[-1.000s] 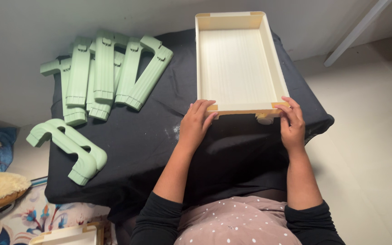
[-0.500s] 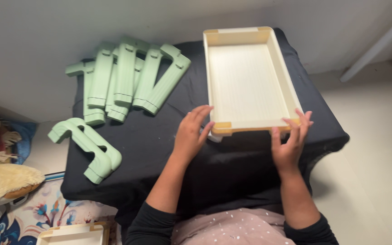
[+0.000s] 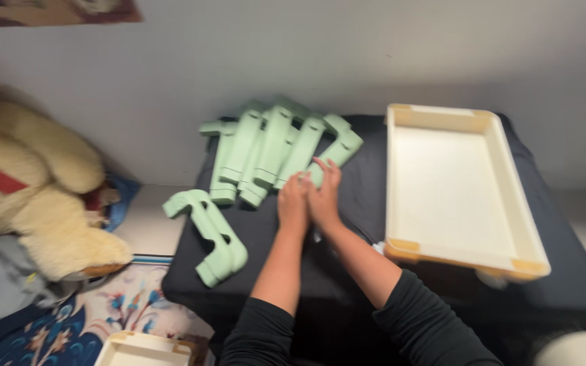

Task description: The person assembles a small green plastic shelving unit by attaching legs to white trays. They pick up green legs and white trays, align the legs into the tray corners, and secure them in place. The process is repeated for multiple trays.

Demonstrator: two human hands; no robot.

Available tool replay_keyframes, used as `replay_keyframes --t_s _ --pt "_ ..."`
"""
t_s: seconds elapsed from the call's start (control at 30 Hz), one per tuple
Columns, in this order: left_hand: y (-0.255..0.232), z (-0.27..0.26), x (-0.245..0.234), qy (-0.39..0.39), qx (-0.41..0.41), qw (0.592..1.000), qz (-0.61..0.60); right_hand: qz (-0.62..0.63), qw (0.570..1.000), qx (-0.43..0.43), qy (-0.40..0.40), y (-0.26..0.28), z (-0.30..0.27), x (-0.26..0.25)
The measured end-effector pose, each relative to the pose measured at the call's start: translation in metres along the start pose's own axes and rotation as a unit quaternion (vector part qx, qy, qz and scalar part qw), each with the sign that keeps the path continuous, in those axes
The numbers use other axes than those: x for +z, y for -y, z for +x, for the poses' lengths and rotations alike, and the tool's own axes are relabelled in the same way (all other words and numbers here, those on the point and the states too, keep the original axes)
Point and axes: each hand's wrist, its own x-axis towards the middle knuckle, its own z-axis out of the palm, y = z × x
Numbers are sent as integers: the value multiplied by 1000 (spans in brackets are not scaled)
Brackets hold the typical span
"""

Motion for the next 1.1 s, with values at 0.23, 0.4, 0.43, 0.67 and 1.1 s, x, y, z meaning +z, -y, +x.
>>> replay_keyframes --t_s 0.23,0.4,0.43,0.67,1.1 --pt "-5 4 -7 59 -61 996 -37 -10 979 179 96 -83 -4 15" --pt "-8 9 -5 84 -105 991 -14 26 971 231 54 -88 -11 23" --pt "-9 9 -5 81 -115 990 -15 35 967 249 48 -87 -12 22" --pt "-8 6 2 55 -164 984 -35 275 884 377 -32 -90 -9 8" --pt "-62 -27 -108 -34 -93 950 -295 421 863 269 71 56 -30 -70"
